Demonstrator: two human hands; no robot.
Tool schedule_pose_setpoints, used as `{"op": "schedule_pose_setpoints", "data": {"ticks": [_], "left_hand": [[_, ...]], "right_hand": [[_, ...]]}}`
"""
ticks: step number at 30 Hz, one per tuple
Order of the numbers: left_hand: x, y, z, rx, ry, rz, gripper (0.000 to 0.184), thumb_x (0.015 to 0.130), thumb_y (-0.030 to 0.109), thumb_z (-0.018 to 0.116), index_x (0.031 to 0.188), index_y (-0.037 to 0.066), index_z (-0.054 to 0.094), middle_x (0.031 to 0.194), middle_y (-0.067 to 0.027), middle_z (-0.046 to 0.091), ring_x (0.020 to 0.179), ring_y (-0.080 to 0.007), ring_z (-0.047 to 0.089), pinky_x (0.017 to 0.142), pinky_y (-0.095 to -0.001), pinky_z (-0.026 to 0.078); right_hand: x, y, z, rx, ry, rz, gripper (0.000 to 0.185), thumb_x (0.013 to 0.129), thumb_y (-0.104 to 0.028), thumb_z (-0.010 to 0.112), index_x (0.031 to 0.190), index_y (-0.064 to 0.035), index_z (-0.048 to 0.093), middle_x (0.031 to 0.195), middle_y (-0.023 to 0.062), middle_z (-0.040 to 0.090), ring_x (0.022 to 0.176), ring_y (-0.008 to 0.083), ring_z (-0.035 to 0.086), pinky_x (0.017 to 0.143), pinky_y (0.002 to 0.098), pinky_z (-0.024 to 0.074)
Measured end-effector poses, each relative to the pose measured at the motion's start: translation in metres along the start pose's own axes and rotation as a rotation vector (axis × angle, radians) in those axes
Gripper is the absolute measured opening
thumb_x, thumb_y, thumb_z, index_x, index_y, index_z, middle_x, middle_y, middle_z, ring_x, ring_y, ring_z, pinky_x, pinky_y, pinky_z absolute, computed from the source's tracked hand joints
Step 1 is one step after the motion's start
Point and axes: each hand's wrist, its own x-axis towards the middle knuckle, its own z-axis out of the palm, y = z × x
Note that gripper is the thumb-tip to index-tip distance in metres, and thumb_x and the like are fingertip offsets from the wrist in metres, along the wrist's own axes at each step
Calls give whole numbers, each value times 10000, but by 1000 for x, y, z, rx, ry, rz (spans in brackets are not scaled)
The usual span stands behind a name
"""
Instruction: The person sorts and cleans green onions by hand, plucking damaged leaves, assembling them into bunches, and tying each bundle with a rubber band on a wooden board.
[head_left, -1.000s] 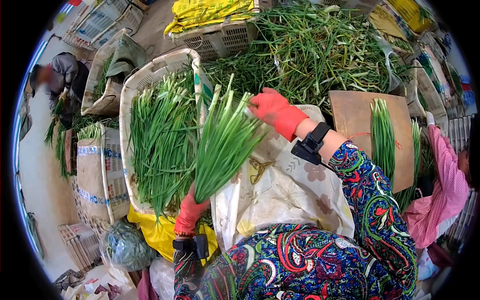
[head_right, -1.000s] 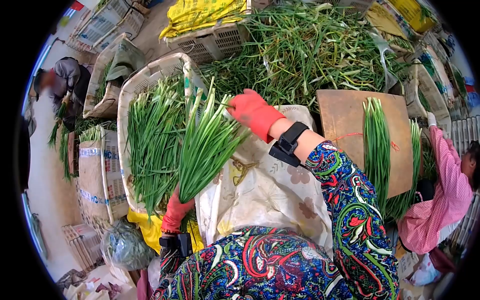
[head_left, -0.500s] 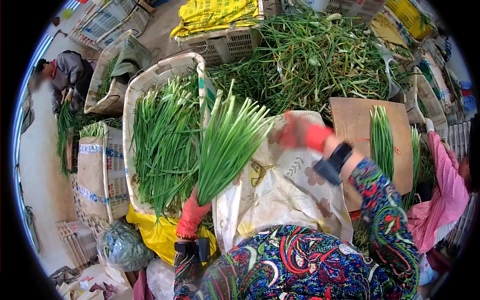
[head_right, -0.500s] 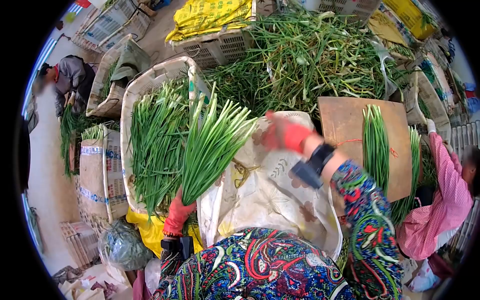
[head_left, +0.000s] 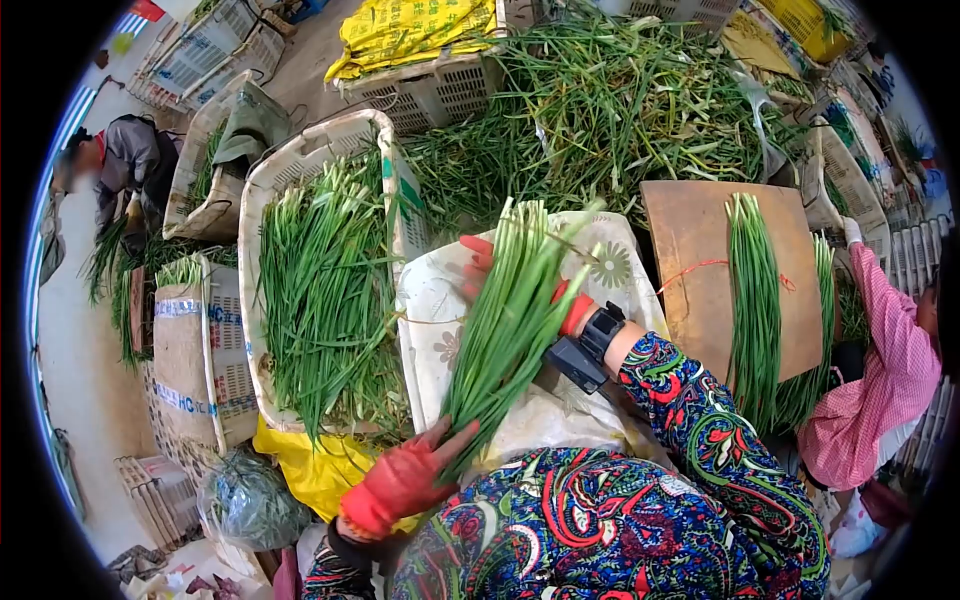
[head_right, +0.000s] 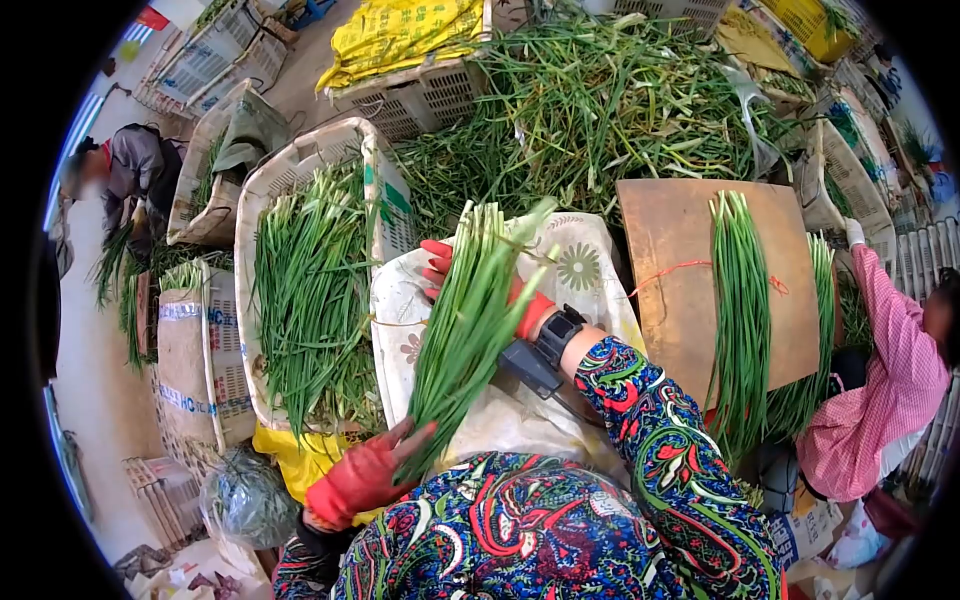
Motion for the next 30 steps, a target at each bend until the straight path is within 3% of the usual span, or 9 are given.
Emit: {"op": "schedule_pose_setpoints", "data": {"ticks": [4, 5, 7, 9, 10, 13, 18, 20, 30], "left_hand": [[-13, -63, -47, -803, 61, -182, 795, 660, 109, 735, 1344, 103, 330, 1179, -148, 543, 1053, -241, 548, 831, -345, 484], [-7, -68, -50, -1133, 321, -406, 946, 654, 332, 747, 1395, 102, 205, 1203, -166, 513, 1093, -249, 517, 920, -363, 412], [37, -83, -48, -1183, 413, -123, 1064, 623, 402, 750, 1414, 112, 100, 1329, -181, 376, 1211, -269, 401, 1007, -383, 311], [72, -97, -26, -1353, 101, -41, 1101, 637, 451, 720, 1416, 119, 17, 1400, -175, 253, 1277, -270, 302, 1054, -394, 221], [96, -91, -6, -1542, 10, 206, 1027, 655, 449, 710, 1411, 96, 110, 1380, -171, 300, 1259, -284, 329, 1060, -400, 203], [97, -108, 30, -1652, -335, 7, 880, 669, 478, 694, 1333, 44, 313, 1266, -184, 440, 1154, -324, 442, 988, -447, 322], [72, -96, 55, -2075, -544, -109, 866, 644, 373, 737, 1312, 5, 327, 1206, -128, 501, 1029, -243, 537, 893, -344, 426], [53, -87, 51, -2082, -474, -174, 862, 652, 363, 737, 1320, 12, 319, 1201, -128, 508, 1040, -242, 535, 901, -349, 422], [32, -55, 74, -2312, -375, -216, 885, 685, 560, 642, 1298, -7, 349, 1224, -227, 474, 1100, -353, 491, 979, -481, 346]], "right_hand": [[2, -8, 4, -88, -177, 85, 542, 864, -122, 522, 1338, -9, 284, 1126, 79, 568, 1100, 199, 499, 945, 345, 418], [1, -9, 22, -74, -171, 74, 588, 860, -218, 537, 1331, 21, 279, 971, 50, 600, 1029, 199, 528, 914, 331, 439], [9, -5, 29, 87, -225, 102, 642, 850, -294, 541, 1327, 39, 272, 889, 39, 582, 968, 201, 540, 887, 326, 455], [12, -2, 57, 143, -184, 121, 751, 820, -421, 544, 1323, 60, 262, 776, 26, 528, 876, 213, 546, 843, 316, 479], [16, -3, 59, 151, -255, 154, 725, 822, -382, 561, 1318, 60, 271, 814, 21, 563, 914, 195, 553, 824, 312, 490], [20, -7, 70, 37, -244, 172, 690, 807, -300, 611, 1310, 51, 295, 860, 3, 617, 940, 144, 582, 769, 260, 514], [25, -56, 60, -422, 64, 97, 701, 801, -594, 472, 1183, -7, 502, 1064, 133, 598, 970, 223, 575, 820, 350, 475], [31, -88, 20, -337, 205, 2, 728, 844, -634, 232, 1191, -64, 522, 1184, 127, 535, 1109, 246, 487, 922, 375, 353], [0, -46, 57, -745, 206, 27, 642, 890, -523, 356, 1317, -44, 371, 1359, 42, 381, 1003, 111, 490, 907, 257, 343]]}}
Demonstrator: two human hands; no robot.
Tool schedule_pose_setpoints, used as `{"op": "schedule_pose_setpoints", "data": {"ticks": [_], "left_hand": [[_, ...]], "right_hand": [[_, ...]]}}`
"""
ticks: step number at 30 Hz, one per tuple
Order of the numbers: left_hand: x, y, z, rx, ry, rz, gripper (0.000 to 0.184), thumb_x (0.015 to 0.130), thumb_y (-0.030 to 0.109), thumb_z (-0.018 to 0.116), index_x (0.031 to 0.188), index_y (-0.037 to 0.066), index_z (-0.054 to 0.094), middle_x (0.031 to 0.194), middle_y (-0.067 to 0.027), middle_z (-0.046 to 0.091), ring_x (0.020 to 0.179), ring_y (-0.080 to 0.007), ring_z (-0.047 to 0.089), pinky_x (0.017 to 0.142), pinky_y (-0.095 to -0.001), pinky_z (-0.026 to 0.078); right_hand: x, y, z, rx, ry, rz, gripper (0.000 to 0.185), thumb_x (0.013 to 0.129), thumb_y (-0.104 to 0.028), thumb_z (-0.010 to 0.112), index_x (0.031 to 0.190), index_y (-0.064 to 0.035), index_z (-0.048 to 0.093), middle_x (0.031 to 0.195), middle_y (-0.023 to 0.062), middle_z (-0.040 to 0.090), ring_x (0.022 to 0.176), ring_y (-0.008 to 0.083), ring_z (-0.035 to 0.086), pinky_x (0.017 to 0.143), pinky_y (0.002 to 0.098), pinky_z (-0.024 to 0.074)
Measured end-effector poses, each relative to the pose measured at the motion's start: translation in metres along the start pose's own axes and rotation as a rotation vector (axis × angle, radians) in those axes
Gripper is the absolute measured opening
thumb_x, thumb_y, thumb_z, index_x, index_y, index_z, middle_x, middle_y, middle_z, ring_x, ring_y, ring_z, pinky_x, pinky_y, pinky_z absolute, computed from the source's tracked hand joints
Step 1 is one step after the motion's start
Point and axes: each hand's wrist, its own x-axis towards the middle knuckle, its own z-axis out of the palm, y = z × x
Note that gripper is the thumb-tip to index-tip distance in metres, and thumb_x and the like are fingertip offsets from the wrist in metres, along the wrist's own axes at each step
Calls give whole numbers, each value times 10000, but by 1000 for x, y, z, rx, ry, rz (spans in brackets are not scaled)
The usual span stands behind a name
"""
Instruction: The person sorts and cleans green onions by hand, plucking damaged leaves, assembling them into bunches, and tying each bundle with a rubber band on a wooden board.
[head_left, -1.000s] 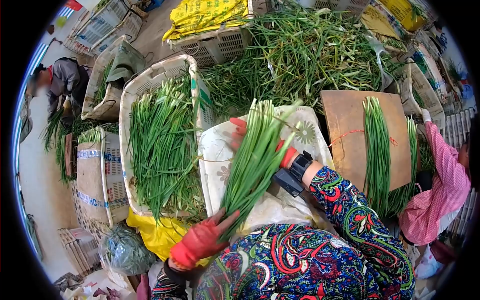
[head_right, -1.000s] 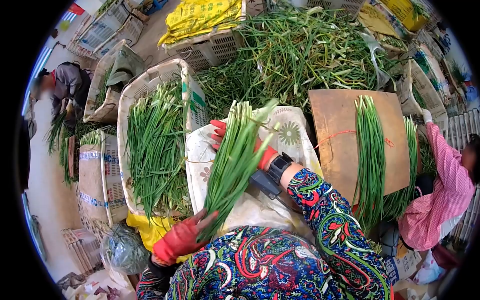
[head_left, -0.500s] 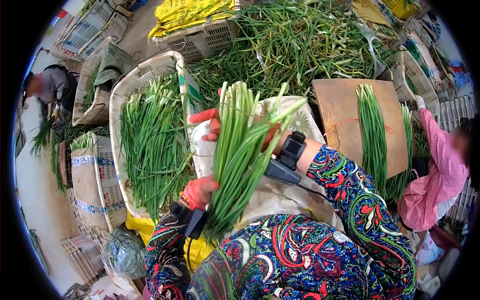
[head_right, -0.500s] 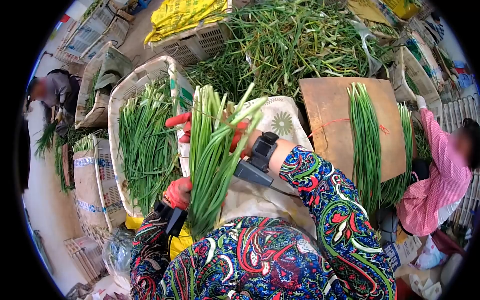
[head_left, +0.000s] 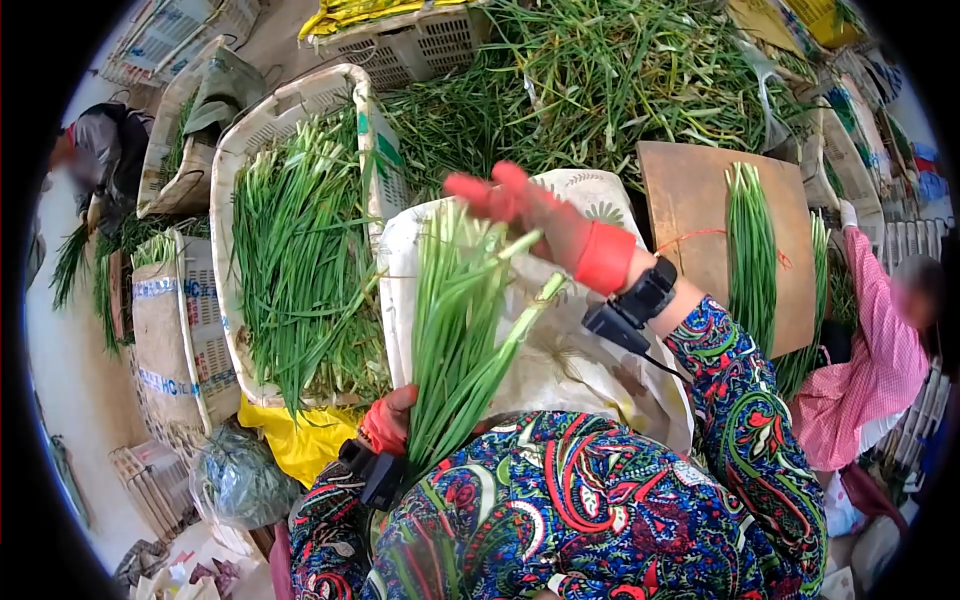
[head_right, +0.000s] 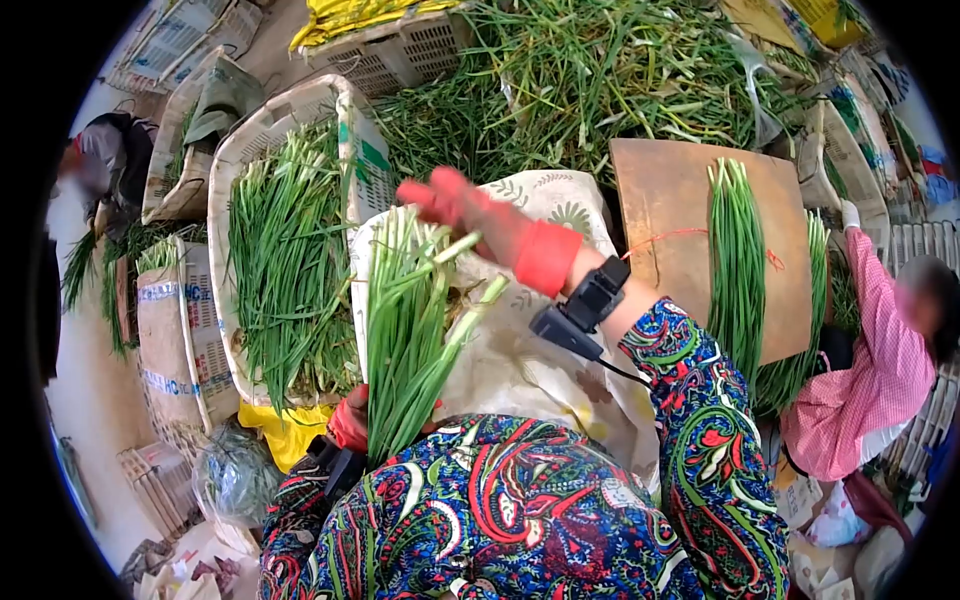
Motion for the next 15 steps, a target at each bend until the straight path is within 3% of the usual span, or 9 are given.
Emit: {"op": "schedule_pose_setpoints", "data": {"ticks": [1, 2, 4, 7, 8, 10, 13, 15], "left_hand": [[-2, -2, -19, -8, -29, 6, 893, 682, 564, 644, 1299, -9, 346, 1223, -227, 475, 1096, -354, 493, 974, -480, 353], [-5, -3, -30, -19, -57, 13, 901, 679, 569, 645, 1299, -12, 344, 1222, -227, 476, 1092, -356, 496, 969, -478, 359], [-12, -3, -27, -68, -39, 35, 857, 703, 541, 640, 1288, -17, 356, 1219, -232, 478, 1071, -374, 509, 955, -487, 374], [-8, -4, -30, -109, -149, 107, 787, 741, 486, 627, 1279, -25, 365, 1191, -236, 499, 1066, -398, 509, 951, -511, 369], [-6, -5, -29, -119, -147, 110, 783, 743, 479, 627, 1281, -25, 364, 1188, -235, 502, 1068, -397, 508, 952, -509, 369], [-7, -4, -22, -130, -136, 118, 775, 746, 467, 628, 1283, -23, 361, 1183, -233, 507, 1071, -395, 507, 954, -506, 369], [-5, -2, -13, -7, -109, 162, 766, 733, 444, 652, 1281, -12, 371, 1169, -211, 522, 1040, -361, 534, 941, -483, 388], [-4, -3, 2, 5, -44, 193, 777, 690, 373, 719, 1279, 0, 374, 1142, -191, 538, 1011, -327, 556, 908, -462, 420]], "right_hand": [[8, -4, 1, -64, 299, -77, 598, 887, -509, 365, 1272, -57, 436, 1292, 37, 459, 1031, 118, 497, 899, 257, 342], [8, -10, -15, -65, 340, -147, 589, 887, -499, 364, 1266, -55, 439, 1214, 62, 517, 1037, 128, 505, 892, 259, 342], [5, -22, -43, -113, 379, -148, 548, 836, -515, 448, 1175, -96, 540, 1009, 40, 615, 881, 115, 557, 793, 236, 387], [-37, -57, -28, -501, 116, 317, 504, 823, -513, 466, 1011, -79, 642, 682, 10, 630, 659, 95, 590, 590, 210, 423], [-33, -65, -5, -823, 111, 705, 529, 798, -513, 509, 1049, -60, 620, 714, 30, 635, 669, 105, 597, 572, 226, 432], [-58, -35, 4, -826, 75, 373, 521, 775, -486, 557, 1013, -26, 613, 722, 58, 638, 680, 158, 612, 588, 262, 450], [-53, -18, 20, -1220, 164, 86, 455, 769, -419, 578, 975, -15, 599, 737, 92, 637, 691, 213, 618, 613, 312, 466], [-40, -12, 25, -1049, 204, 240, 331, 778, -315, 578, 925, -19, 574, 706, 74, 608, 642, 165, 582, 595, 284, 453]]}}
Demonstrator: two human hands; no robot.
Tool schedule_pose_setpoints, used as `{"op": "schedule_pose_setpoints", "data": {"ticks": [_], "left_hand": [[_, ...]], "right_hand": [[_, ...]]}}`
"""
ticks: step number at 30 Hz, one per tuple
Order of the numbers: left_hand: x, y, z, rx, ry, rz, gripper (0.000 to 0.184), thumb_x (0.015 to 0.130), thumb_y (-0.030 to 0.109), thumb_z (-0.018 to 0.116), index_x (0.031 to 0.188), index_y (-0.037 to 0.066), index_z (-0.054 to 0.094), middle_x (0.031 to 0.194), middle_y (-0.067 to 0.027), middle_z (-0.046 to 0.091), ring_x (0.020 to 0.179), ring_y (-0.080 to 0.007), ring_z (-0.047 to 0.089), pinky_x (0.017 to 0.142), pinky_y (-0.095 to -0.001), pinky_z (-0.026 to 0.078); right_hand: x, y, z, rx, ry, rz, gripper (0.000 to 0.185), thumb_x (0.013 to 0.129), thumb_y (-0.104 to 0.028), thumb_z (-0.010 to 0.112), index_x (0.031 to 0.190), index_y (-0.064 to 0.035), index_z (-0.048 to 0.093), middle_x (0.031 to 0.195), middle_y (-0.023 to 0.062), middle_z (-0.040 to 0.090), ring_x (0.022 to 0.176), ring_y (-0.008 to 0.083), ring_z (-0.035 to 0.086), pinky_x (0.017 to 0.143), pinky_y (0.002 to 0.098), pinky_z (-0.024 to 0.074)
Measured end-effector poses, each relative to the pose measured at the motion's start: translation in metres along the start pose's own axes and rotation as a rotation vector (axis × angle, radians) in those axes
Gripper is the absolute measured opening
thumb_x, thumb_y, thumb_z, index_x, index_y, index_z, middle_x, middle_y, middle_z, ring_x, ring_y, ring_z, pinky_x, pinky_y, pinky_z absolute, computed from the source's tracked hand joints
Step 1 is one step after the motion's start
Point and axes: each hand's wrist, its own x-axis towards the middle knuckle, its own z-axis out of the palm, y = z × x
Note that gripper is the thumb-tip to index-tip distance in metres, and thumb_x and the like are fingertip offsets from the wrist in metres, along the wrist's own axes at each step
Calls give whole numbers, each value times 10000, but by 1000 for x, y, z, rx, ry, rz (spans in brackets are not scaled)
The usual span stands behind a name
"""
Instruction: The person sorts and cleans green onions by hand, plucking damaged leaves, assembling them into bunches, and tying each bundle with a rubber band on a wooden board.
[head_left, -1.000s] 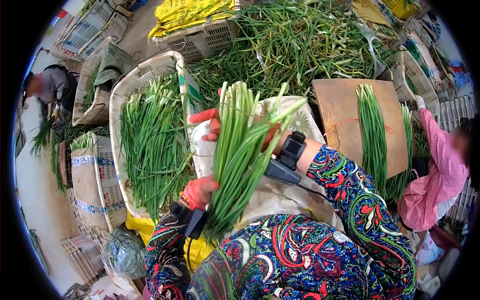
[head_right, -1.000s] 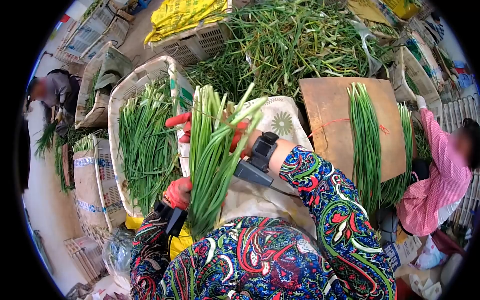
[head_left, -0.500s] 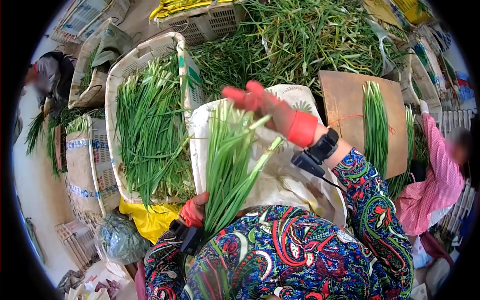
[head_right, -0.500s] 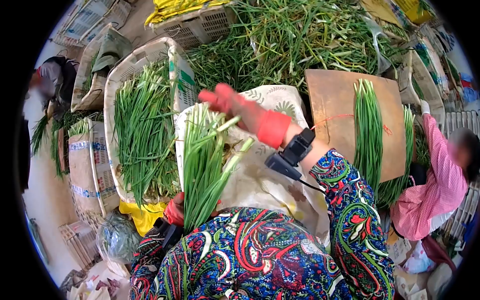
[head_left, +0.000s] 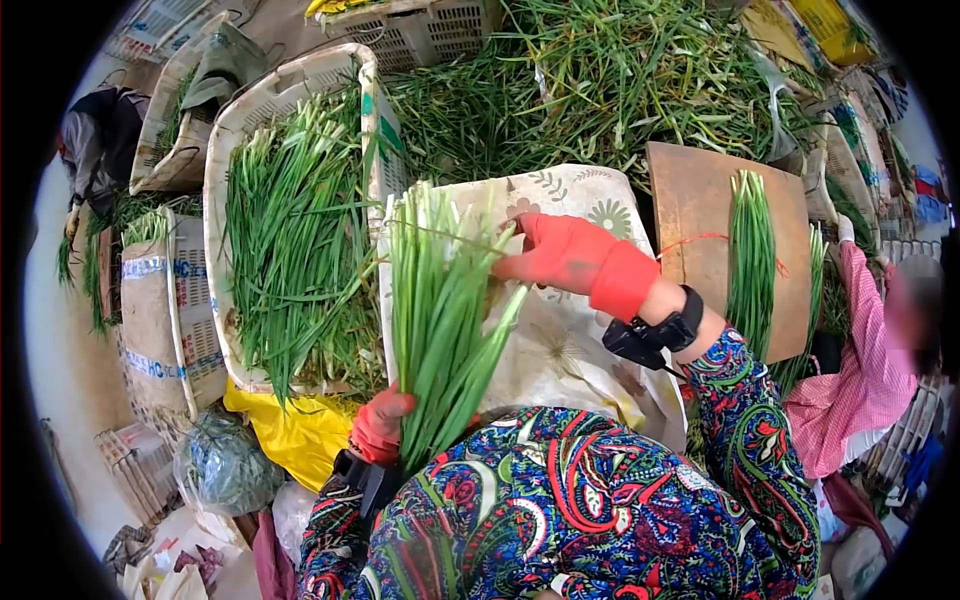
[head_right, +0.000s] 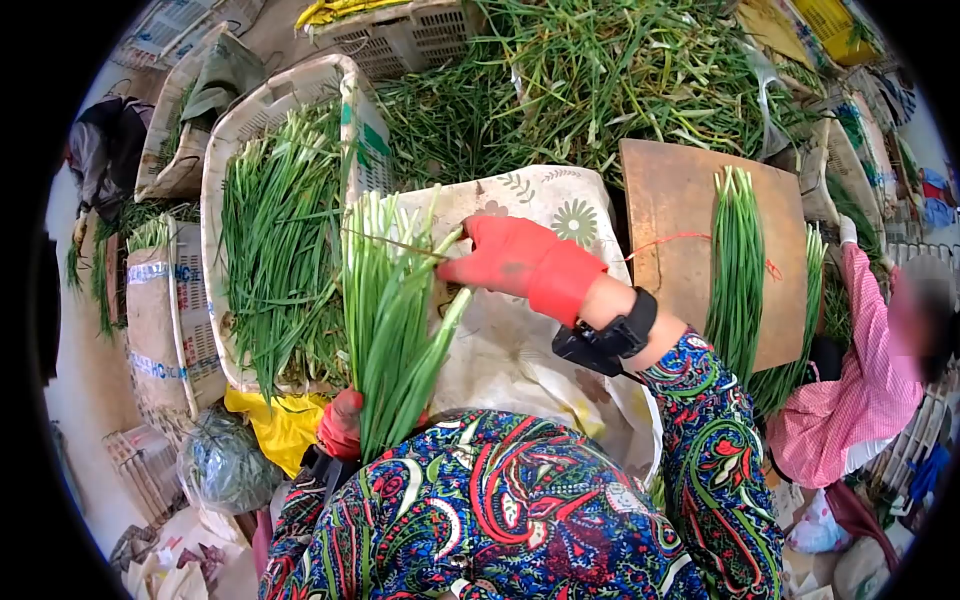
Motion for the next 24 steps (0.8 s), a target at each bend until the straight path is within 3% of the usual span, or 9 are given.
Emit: {"op": "schedule_pose_setpoints", "data": {"ticks": [5, 6, 9, 11, 15, 19, 20, 21, 24], "left_hand": [[-9, -1, -9, 220, 169, -22, 825, 573, 161, 800, 1267, 7, 383, 1140, -176, 541, 982, -301, 573, 842, -424, 471], [-9, -2, -5, 250, 199, 13, 824, 566, 149, 798, 1265, 7, 384, 1142, -176, 540, 981, -301, 573, 843, -421, 470], [-8, -1, 2, 266, 250, 39, 810, 559, 100, 778, 1263, 4, 390, 1160, -150, 535, 1021, -276, 548, 881, -391, 434], [-10, 0, 8, 233, 258, 19, 809, 576, 76, 761, 1284, -3, 378, 1199, -110, 515, 1105, -227, 497, 961, -347, 361], [-7, 3, 6, 353, 285, 79, 754, 576, 113, 768, 1229, -2, 410, 1093, -166, 566, 936, -284, 590, 802, -408, 490], [-6, 4, 17, 286, 276, 90, 711, 605, 108, 752, 1218, -9, 413, 1068, -180, 572, 880, -296, 607, 749, -409, 513], [-5, 4, 20, 268, 270, 98, 708, 607, 104, 749, 1219, -11, 412, 1068, -183, 571, 879, -298, 607, 746, -409, 514], [-5, 4, 21, 253, 264, 104, 705, 610, 100, 746, 1220, -12, 410, 1068, -186, 571, 878, -300, 607, 743, -409, 515], [-6, 3, 21, 285, 274, 56, 742, 606, 108, 754, 1245, -5, 395, 1117, -164, 555, 963, -286, 580, 827, -399, 479]], "right_hand": [[21, 13, -2, -207, 181, -157, 160, 803, -214, 501, 792, -62, 553, 608, 53, 559, 532, 129, 536, 536, 281, 443], [24, 7, -13, -26, 113, -27, 188, 804, -232, 512, 853, -75, 602, 742, 93, 626, 663, 206, 615, 631, 321, 477], [53, 18, -61, 122, 265, -224, 220, 788, -107, 422, 873, -67, 621, 636, 24, 493, 535, 116, 509, 451, 264, 418], [55, 14, -113, 432, 410, -62, 270, 788, -116, 408, 919, -30, 628, 721, 38, 540, 552, 152, 546, 539, 268, 458], [74, 37, -163, -186, 824, -117, 495, 825, -126, 561, 1278, -14, 396, 1245, 132, 476, 1175, 218, 438, 960, 320, 360], [27, -14, -102, -354, -61, -747, 588, 763, -186, 635, 1296, -84, 410, 1343, 105, 388, 1240, 250, 360, 1042, 359, 262], [19, -25, -79, -483, -55, -889, 567, 703, -196, 664, 1232, -122, 473, 1240, 126, 467, 1151, 280, 438, 957, 366, 370], [9, -23, -55, -686, 26, -947, 639, 682, -220, 680, 1274, -150, 450, 1315, 105, 415, 1227, 301, 368, 1022, 431, 283], [17, -3, -17, -737, 84, -1106, 362, 728, -201, 617, 1079, -160, 540, 1223, 43, 489, 1178, 244, 425, 970, 427, 342]]}}
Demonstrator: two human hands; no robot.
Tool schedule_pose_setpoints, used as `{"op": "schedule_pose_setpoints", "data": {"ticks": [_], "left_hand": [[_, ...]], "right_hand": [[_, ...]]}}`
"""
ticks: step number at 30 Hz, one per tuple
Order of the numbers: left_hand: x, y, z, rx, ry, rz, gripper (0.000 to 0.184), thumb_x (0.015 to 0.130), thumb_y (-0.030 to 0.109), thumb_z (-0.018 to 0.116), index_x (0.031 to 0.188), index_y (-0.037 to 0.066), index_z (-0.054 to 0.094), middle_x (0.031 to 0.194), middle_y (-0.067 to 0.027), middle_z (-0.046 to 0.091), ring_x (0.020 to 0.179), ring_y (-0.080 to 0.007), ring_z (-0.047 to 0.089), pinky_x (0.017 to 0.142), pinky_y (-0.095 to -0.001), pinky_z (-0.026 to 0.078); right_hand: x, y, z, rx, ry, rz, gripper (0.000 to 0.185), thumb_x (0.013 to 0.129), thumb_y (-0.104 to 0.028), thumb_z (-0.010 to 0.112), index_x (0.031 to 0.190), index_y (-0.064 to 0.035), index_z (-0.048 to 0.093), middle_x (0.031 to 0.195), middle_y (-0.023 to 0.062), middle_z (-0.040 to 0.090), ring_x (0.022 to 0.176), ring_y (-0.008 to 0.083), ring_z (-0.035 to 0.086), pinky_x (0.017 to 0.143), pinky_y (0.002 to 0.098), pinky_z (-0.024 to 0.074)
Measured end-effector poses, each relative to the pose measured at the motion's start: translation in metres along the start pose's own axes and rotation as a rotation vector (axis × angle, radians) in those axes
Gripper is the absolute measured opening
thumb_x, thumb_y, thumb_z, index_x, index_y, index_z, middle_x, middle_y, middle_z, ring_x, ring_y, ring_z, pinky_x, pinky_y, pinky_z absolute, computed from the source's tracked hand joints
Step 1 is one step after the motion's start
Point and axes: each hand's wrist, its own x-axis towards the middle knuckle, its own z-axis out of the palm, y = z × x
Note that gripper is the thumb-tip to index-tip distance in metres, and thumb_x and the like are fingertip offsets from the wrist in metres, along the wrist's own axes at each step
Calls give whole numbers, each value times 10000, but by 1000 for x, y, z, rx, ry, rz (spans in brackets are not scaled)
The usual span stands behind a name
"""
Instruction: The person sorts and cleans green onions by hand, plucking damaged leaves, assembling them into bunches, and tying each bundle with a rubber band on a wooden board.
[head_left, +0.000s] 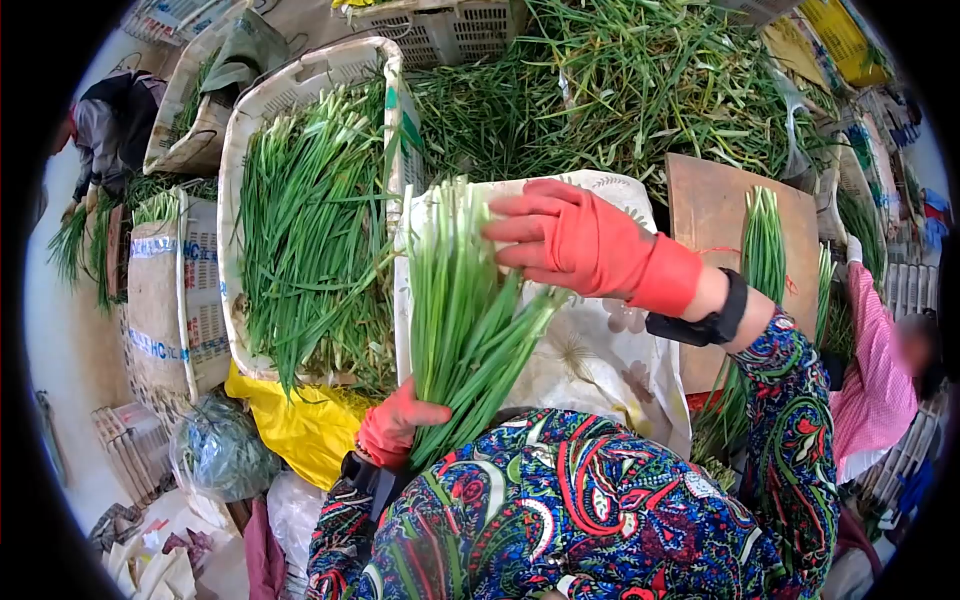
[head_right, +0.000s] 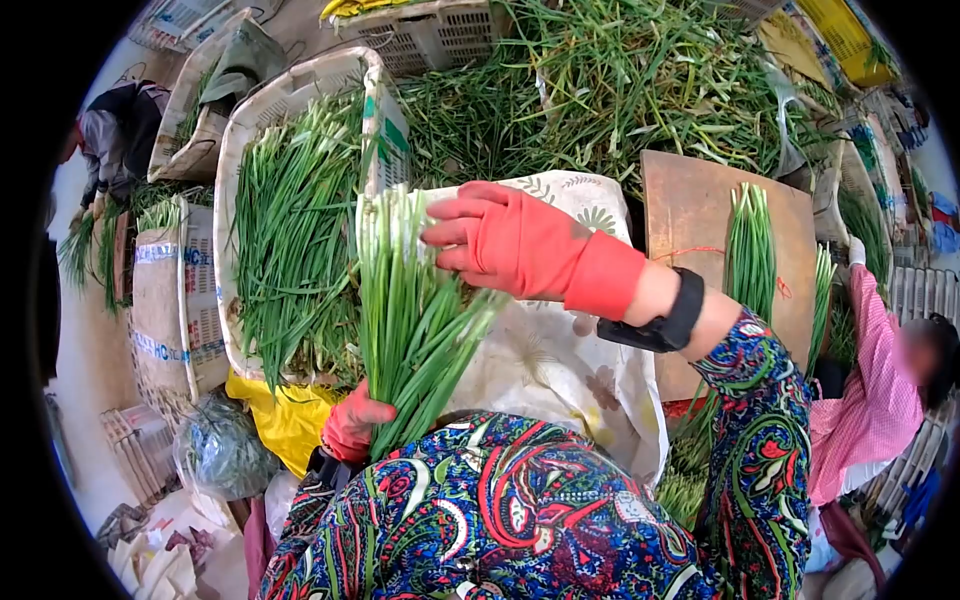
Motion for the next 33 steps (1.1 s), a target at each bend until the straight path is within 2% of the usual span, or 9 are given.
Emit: {"op": "schedule_pose_setpoints", "data": {"ticks": [8, 9, 11, 15, 16, 18, 24, 30, 33], "left_hand": [[0, -3, 3, 33, -10, 6, 797, 583, 108, 771, 1268, -6, 382, 1143, -147, 550, 1005, -272, 563, 869, -388, 453], [-1, -3, 3, 35, -10, 6, 797, 580, 112, 774, 1265, -7, 386, 1138, -146, 553, 1001, -270, 565, 864, -386, 456], [-1, -4, 2, 40, -11, 6, 797, 576, 120, 781, 1260, -9, 393, 1129, -145, 559, 993, -265, 569, 854, -383, 462], [0, -2, 3, 68, 1, 17, 784, 573, 122, 785, 1248, -8, 407, 1119, -141, 563, 986, -260, 572, 844, -383, 466], [0, -2, 2, 66, 1, 30, 781, 574, 119, 783, 1247, -8, 409, 1118, -141, 564, 988, -260, 571, 847, -383, 465], [1, 1, 3, 48, -7, 18, 782, 572, 121, 784, 1247, -6, 410, 1119, -135, 564, 997, -256, 567, 861, -381, 457], [0, 1, 9, 83, 5, -6, 808, 561, 134, 789, 1255, -7, 400, 1139, -137, 554, 1010, -254, 562, 877, -378, 447], [2, -6, 0, 54, -1, 28, 786, 584, 141, 782, 1255, -10, 401, 1147, -142, 551, 1018, -254, 559, 885, -382, 443], [-1, -9, -3, 47, 4, 49, 769, 599, 136, 770, 1256, -11, 399, 1149, -147, 550, 1009, -259, 564, 874, -388, 452]], "right_hand": [[3, 73, -48, -453, 127, 89, 79, 751, -96, 552, 829, -102, 543, 899, 39, 576, 895, 232, 563, 809, 371, 453], [-5, 107, -58, -532, 464, -58, 41, 749, -92, 544, 784, -99, 564, 846, 60, 581, 821, 265, 564, 724, 361, 453], [-27, 150, -98, -607, 213, 704, 119, 719, -131, 587, 813, -59, 589, 901, 114, 577, 834, 309, 549, 730, 384, 453], [-34, 125, -104, -350, 121, 1038, 476, 742, -312, 643, 1140, -73, 537, 1117, 177, 548, 1043, 310, 523, 887, 377, 421], [-17, 93, -102, 37, -290, 1064, 681, 753, -421, 627, 1300, -84, 401, 1252, 176, 473, 1159, 276, 454, 974, 345, 358], [2, 37, -85, 515, -644, 958, 742, 738, -527, 585, 1310, -93, 399, 1274, 142, 469, 1191, 244, 428, 1000, 321, 318], [17, 2, -9, 1029, -612, 940, 433, 710, -427, 638, 909, -44, 664, 844, 76, 670, 665, 132, 591, 652, 283, 473], [15, -5, -17, 976, -578, 889, 206, 765, -278, 585, 828, -99, 664, 751, 14, 668, 635, 147, 618, 591, 295, 481], [6, 4, -4, 495, -486, 430, 160, 781, -218, 538, 868, -148, 653, 762, 17, 658, 703, 204, 632, 631, 318, 490]]}}
